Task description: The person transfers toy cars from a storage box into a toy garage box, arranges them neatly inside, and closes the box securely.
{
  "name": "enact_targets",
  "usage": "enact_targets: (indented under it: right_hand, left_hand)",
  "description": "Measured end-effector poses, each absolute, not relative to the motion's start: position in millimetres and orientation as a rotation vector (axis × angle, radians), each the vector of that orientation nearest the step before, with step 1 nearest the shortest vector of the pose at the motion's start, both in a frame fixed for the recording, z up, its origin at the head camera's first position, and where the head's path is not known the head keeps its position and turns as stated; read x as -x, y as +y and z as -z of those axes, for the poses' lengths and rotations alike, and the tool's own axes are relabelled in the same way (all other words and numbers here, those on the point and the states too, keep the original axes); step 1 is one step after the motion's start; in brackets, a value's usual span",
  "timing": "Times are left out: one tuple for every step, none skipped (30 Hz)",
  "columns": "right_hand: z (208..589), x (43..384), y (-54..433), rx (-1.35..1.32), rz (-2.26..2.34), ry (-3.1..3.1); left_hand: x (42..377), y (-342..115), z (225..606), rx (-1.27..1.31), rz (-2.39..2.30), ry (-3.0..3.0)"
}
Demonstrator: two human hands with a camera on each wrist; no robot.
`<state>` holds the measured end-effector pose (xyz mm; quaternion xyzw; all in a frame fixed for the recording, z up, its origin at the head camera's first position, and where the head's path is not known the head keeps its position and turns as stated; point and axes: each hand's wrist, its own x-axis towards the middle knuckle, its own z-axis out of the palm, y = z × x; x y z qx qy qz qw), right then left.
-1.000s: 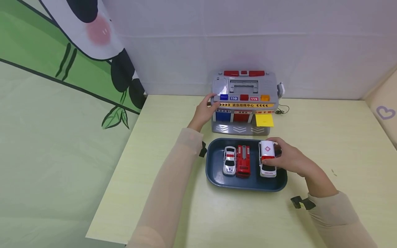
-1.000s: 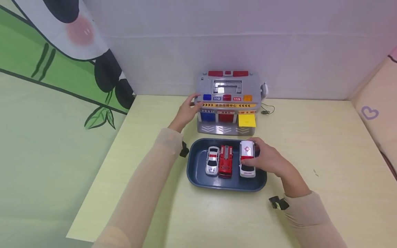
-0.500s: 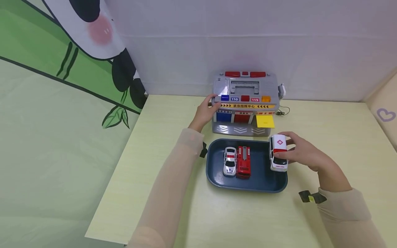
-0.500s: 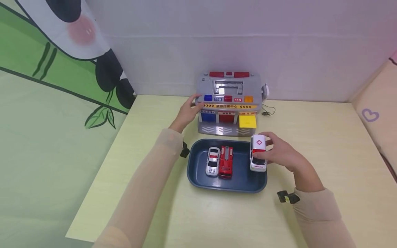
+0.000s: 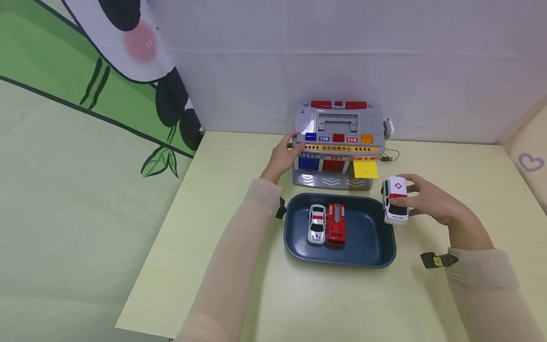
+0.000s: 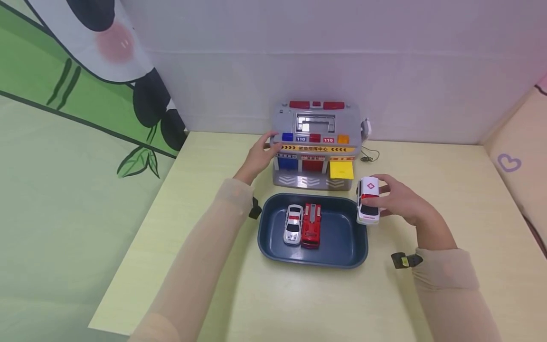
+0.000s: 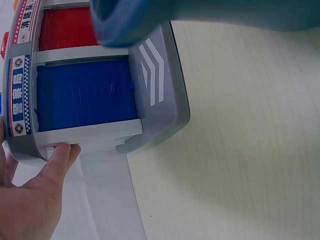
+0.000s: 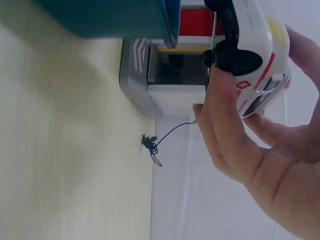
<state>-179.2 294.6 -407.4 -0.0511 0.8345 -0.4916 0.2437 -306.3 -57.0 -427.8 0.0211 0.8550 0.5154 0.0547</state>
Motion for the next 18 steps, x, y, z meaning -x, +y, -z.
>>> enact_targets:
  right_hand:
    - [407.7, 181.0, 296.4, 0.136, 1.336, 2.282]
    - [407.9, 182.7, 297.8, 0.132, 1.332, 2.281]
    - [407.9, 184.1, 299.1, 0.129, 1.331, 2.279]
    - [407.9, 185.6, 300.2, 0.124, 1.332, 2.276]
    - [407.9, 187.1, 301.6, 0.121, 1.326, 2.277]
    - [408.1, 188.6, 302.8, 0.116, 1.317, 2.278]
    - [408.3, 190.1, 304.0, 0.114, 1.314, 2.274]
    - [408.5, 191.5, 304.8, 0.114, 1.312, 2.269]
    - [408.8, 193.2, 305.7, 0.112, 1.31, 2.264]
    - [409.4, 195.1, 306.7, 0.11, 1.308, 2.259]
    - [410.1, 197.0, 307.3, 0.109, 1.309, 2.252]
    - [411.1, 199.0, 307.5, 0.106, 1.315, 2.241]
    - [412.1, 201.4, 308.2, 0.109, 1.321, 2.23]
    - [413.1, 203.5, 308.2, 0.109, 1.329, 2.219]
    - [414.3, 205.8, 308.3, 0.109, 1.341, 2.203]
    - [415.4, 207.9, 308.1, 0.108, 1.352, 2.188]
    - [416.5, 209.9, 307.8, 0.109, 1.361, 2.176]
    - [417.4, 211.9, 307.5, 0.109, 1.366, 2.165]
  left_hand:
    - [306.5, -57.0, 427.9, -0.062, -1.563, 2.597]
    - [306.5, -57.2, 428.0, -0.061, -1.56, 2.6]
    - [306.6, -57.4, 428.1, -0.063, -1.562, 2.602]
    - [306.7, -57.4, 428.2, -0.064, -1.564, 2.603]
    - [306.9, -57.4, 428.4, -0.064, -1.563, 2.603]
    - [306.9, -57.4, 428.5, -0.064, -1.56, 2.605]
    - [306.8, -57.3, 428.5, -0.064, -1.56, 2.606]
    - [306.7, -57.3, 428.5, -0.066, -1.559, 2.61]
    - [306.7, -57.1, 428.5, -0.066, -1.557, 2.611]
    - [306.7, -57.0, 428.4, -0.065, -1.553, 2.613]
    - [306.7, -56.9, 428.2, -0.064, -1.549, 2.615]
    - [306.7, -56.8, 428.1, -0.066, -1.547, 2.617]
    - [306.7, -56.8, 428.0, -0.067, -1.547, 2.62]
    - [306.6, -56.8, 428.1, -0.069, -1.549, 2.621]
    - [306.5, -56.8, 428.3, -0.068, -1.546, 2.622]
    - [306.3, -56.9, 428.5, -0.07, -1.548, 2.624]
    - [306.0, -56.9, 428.6, -0.069, -1.548, 2.625]
    - [305.6, -56.8, 428.8, -0.069, -1.549, 2.625]
